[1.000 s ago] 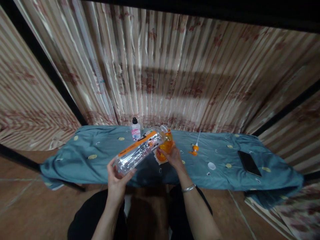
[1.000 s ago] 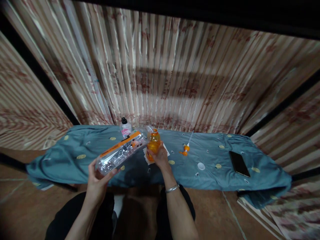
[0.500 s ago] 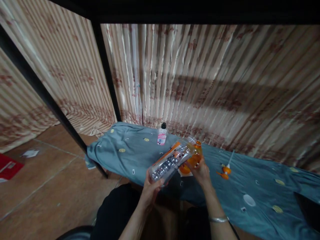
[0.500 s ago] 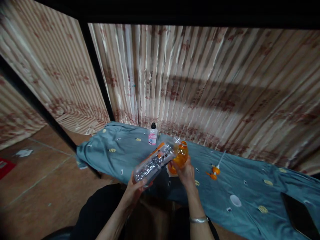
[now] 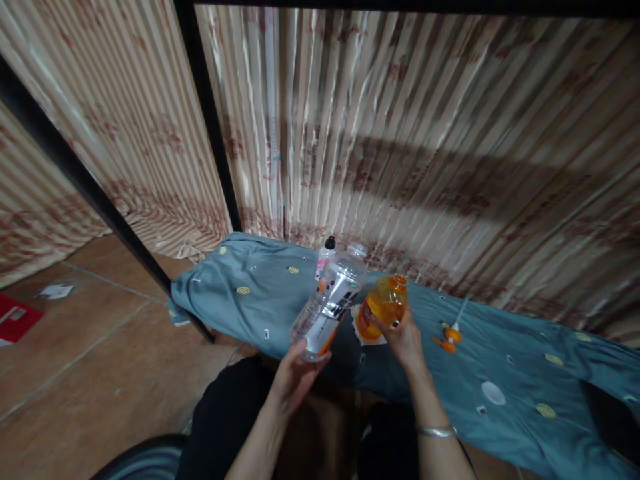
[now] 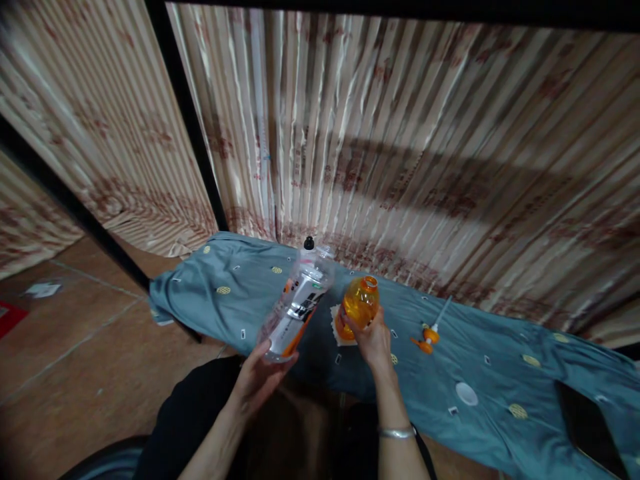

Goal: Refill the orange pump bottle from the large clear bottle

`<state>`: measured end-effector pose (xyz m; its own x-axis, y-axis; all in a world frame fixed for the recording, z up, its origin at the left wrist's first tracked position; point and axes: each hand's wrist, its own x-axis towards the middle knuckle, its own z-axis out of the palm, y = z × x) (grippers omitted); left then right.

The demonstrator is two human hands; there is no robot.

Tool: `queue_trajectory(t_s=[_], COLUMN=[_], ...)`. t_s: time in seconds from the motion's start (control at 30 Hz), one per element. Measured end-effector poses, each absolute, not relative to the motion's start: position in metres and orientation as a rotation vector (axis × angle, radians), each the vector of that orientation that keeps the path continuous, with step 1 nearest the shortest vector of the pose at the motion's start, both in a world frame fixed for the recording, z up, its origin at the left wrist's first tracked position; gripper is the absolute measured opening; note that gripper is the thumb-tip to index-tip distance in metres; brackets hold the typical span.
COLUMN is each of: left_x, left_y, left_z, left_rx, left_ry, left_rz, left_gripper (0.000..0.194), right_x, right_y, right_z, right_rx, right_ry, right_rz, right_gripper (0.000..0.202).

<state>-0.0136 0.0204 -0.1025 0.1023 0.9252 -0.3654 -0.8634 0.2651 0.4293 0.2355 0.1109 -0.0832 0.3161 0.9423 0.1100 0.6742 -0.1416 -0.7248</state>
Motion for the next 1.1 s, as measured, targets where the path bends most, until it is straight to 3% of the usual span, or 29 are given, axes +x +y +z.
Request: queue_trajectory(t_s=[0.43,0.67,0.83,1.1], left_x=[-0.042,-0.049,-0.062,-0.078], left_y=[0.005,-0.005,-0.002,0.042], left_z=[-0.036,-0.028,-0.029,-0.043], left_rx=[0.234,0.285,0.373,0.630], left_ry=[0.595,0.588,0.766,1.105], left_rz=[1.468,1.458,1.544,1.405], left_gripper=[0.096,0.089,0.089,0.080], right_x=[0.238,0.234,0.233,0.235], right_y=[0.113,0.111,0.110,0.112], right_z=[-0.088,-0.083,-0.080,-0.082], right_rx=[-1.872,-1.908,-1.895,-1.783], right_ry=[-1.471,-1.462,-1.443,-1.467], right_rz=[0.412,0.390,0.422,0.480], right_gripper=[0.069,0.064,0.069,0.065])
